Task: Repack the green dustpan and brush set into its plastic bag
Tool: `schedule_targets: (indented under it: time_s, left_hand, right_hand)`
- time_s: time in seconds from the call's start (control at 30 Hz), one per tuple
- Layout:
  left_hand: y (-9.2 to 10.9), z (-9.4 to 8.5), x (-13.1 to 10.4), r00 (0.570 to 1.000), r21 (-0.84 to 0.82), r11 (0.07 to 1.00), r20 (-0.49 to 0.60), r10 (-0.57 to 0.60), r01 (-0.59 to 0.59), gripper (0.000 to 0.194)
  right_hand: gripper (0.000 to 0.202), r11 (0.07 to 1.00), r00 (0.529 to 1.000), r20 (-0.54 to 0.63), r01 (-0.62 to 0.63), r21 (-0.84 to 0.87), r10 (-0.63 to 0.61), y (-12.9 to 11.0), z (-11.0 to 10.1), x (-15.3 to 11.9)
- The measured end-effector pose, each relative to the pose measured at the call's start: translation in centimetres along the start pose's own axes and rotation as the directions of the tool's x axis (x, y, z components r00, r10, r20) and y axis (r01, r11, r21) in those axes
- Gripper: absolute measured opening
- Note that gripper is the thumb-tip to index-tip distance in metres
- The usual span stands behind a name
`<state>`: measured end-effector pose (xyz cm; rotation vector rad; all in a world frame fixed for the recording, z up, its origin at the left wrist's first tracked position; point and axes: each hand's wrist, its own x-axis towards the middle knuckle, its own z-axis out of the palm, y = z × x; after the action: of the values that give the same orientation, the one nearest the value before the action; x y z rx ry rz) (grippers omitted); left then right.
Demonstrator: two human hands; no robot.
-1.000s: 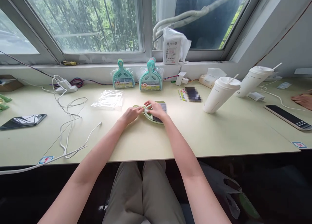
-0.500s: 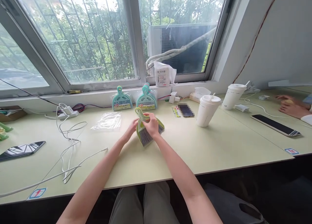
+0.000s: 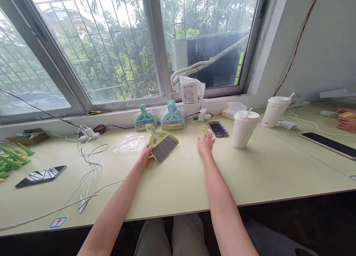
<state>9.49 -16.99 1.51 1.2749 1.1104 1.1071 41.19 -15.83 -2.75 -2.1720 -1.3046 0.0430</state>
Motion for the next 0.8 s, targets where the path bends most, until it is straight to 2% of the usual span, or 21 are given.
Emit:
schedule_targets:
  time_s: [0.1, 0.2, 0.4, 0.43, 0.5, 0.57, 0.6, 0.67, 0.73, 0.8]
  left_hand:
    - [0.0, -0.7, 0.4, 0.999, -0.035, 0.999, -0.038, -0.004, 0.003, 0.039]
    - [0.0, -0.9, 0.6, 0.999, -0.077, 0.997, -0.04, 0.002, -0.005, 0.038]
    - [0.0, -0.9, 0.6, 0.995, -0.101, 0.994, -0.084, -0.051, 0.042, 0.035]
    - [0.1, -0.9, 0.5, 0.994, -0.097, 0.994, -0.092, -0.053, 0.044, 0.034]
    - [0.1, -0.9, 0.5, 0.992, -0.089, 0.995, -0.111, -0.054, 0.044, 0.034]
    - [0.2, -1.0, 0.5, 0.992, -0.081, 0.996, -0.118, -0.05, 0.04, 0.034]
    - [0.2, -1.1, 0.5, 0.992, -0.075, 0.996, -0.12, -0.046, 0.037, 0.034]
    - [0.1, -1.2, 0.6, 0.992, -0.062, 0.998, -0.117, -0.038, 0.031, 0.035]
    - [-0.1, -1.4, 0.7, 0.993, -0.055, 0.998, -0.117, -0.028, 0.022, 0.036]
    - [-0.4, -1.5, 0.9, 0.991, -0.062, 0.998, -0.132, -0.027, 0.019, 0.034]
  right_hand:
    - [0.044, 0.995, 0.994, 0.078, 0.078, -0.068, -0.073, 0.2, 0.7, 0.2]
    - [0.035, 0.981, 0.978, 0.076, 0.194, 0.0, -0.194, -0.5, 0.3, -0.3]
    - [0.038, 0.959, 0.961, -0.059, 0.275, 0.07, -0.272, -2.0, -0.1, -1.8]
    - [0.043, 0.952, 0.955, -0.034, 0.296, 0.079, -0.295, -2.3, 0.1, -2.1]
    - [0.05, 0.935, 0.933, 0.088, 0.342, 0.098, -0.35, -2.7, 0.6, -2.6]
    - [0.049, 0.916, 0.895, 0.197, 0.383, 0.118, -0.4, -3.0, 0.7, -2.8]
    - [0.047, 0.908, 0.883, 0.214, 0.399, 0.126, -0.417, -3.1, 0.6, -2.8]
    - [0.045, 0.903, 0.887, 0.18, 0.406, 0.139, -0.426, -3.1, 0.2, -2.7]
    - [0.047, 0.92, 0.909, 0.156, 0.366, 0.143, -0.386, -2.8, -0.5, -2.4]
    - [0.053, 0.943, 0.916, 0.231, 0.303, 0.135, -0.328, -2.2, -1.1, -2.1]
